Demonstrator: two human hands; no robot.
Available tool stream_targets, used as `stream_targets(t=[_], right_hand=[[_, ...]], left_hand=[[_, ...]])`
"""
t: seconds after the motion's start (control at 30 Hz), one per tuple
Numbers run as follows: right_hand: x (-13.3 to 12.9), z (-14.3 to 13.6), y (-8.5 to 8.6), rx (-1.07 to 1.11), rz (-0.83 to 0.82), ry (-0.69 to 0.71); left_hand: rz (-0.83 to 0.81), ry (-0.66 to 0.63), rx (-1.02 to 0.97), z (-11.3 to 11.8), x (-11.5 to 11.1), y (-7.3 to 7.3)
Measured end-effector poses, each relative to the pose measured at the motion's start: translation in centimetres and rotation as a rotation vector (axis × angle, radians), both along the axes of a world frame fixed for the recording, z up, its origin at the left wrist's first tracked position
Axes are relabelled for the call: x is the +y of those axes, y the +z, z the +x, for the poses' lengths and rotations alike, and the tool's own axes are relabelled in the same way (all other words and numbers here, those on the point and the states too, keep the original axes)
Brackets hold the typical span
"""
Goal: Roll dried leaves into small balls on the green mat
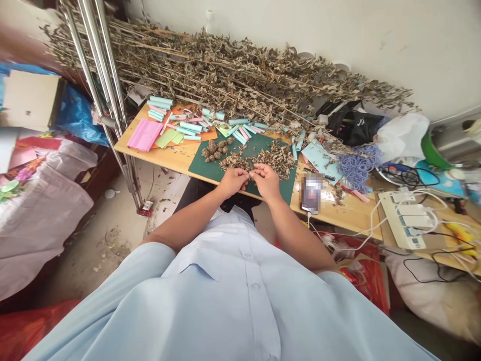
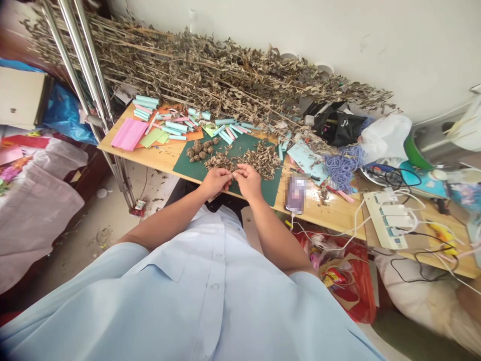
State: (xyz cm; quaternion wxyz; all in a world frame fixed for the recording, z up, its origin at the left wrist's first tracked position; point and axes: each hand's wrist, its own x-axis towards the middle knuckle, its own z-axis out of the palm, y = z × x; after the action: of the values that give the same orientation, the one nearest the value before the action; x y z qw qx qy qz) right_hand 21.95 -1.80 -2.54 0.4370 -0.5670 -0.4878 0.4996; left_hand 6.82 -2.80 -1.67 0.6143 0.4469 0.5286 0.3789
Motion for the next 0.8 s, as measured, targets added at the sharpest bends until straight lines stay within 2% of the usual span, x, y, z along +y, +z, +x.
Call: stream_targets(t=[0.1,0.3,0.53,0.8], right_hand=[[0.3,0.1,-0.2,-0.024,0.035,0.013],[1.0,0.4,-0.6,0.02,0.037,-0.069],[0.4,-0.4,0.2,0.113,-0.056,-0.11],[0.4,-0.5,0.5,0.126,-0.053,-0.104]], left_hand=[[0.002,0.0,0.011,0.1,0.1,-0.2],[-0.008,0.008,-0.009,0.0,0.2,-0.5],[0.018,-0.004,-0.018,0.0,0.2,-0.4],[-0.018,-0.022,-0.077,-0.1,0.0,0.3]])
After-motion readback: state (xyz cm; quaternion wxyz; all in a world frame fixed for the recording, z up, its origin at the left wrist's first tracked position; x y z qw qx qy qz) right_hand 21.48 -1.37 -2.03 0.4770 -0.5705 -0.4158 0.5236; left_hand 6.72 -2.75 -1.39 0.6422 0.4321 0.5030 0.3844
